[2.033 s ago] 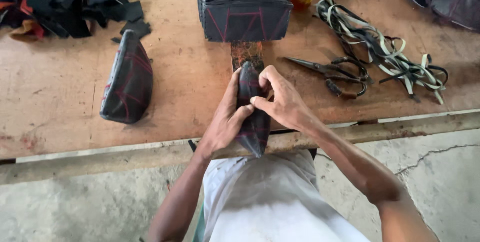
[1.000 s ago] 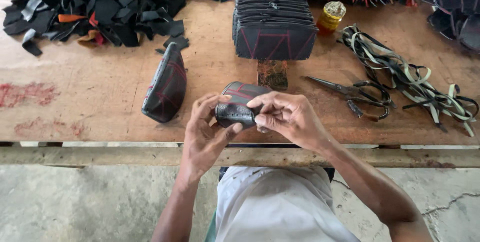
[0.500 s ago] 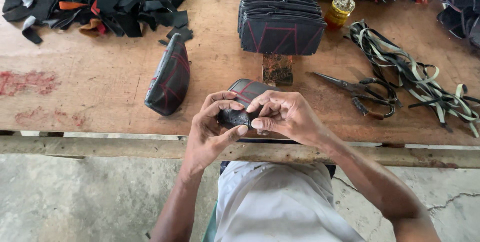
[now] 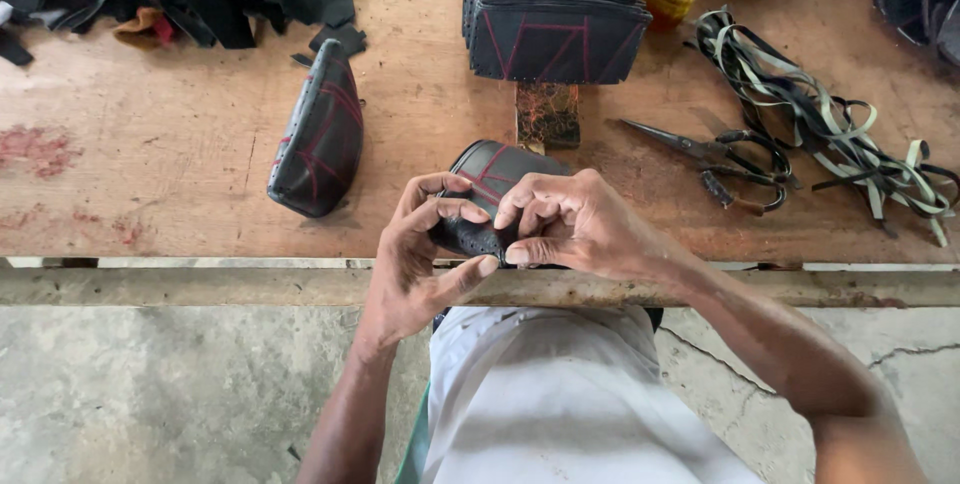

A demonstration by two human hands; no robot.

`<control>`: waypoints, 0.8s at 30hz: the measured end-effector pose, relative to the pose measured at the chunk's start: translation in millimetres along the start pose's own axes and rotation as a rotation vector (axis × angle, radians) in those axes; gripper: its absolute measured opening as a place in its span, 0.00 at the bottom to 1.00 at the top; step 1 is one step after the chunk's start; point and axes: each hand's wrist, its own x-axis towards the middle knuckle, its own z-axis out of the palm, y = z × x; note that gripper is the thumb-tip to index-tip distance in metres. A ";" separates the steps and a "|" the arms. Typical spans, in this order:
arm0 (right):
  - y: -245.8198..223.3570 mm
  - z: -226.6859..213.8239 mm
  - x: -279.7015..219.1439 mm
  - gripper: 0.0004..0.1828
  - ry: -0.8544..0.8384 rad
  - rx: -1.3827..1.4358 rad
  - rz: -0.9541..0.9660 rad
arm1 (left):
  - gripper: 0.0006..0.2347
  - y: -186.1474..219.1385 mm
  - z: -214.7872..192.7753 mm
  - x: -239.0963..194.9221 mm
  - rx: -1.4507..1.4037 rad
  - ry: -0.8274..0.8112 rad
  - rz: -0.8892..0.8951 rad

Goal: The person hand-sews a black pouch with red stitching using a needle and thread, then trims the thread with scissors. They inspect the finished pouch, open and close the zipper, and place it on a stack of similar pouches on a wooden workbench.

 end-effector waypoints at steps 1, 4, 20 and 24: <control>-1.7 -0.6 -0.6 0.17 -0.011 -0.030 -0.022 | 0.16 -0.2 -0.1 -0.2 0.016 -0.003 0.012; -5.8 -2.4 -0.5 0.18 -0.041 -0.095 -0.070 | 0.17 -2.0 0.2 1.4 0.075 -0.007 0.055; -14.6 10.3 -5.2 0.15 0.001 -0.144 -0.101 | 0.16 -0.1 24.6 3.9 0.236 0.107 0.056; -16.7 13.4 -10.0 0.14 0.030 -0.179 0.010 | 0.18 -0.5 29.0 1.7 0.361 0.123 0.142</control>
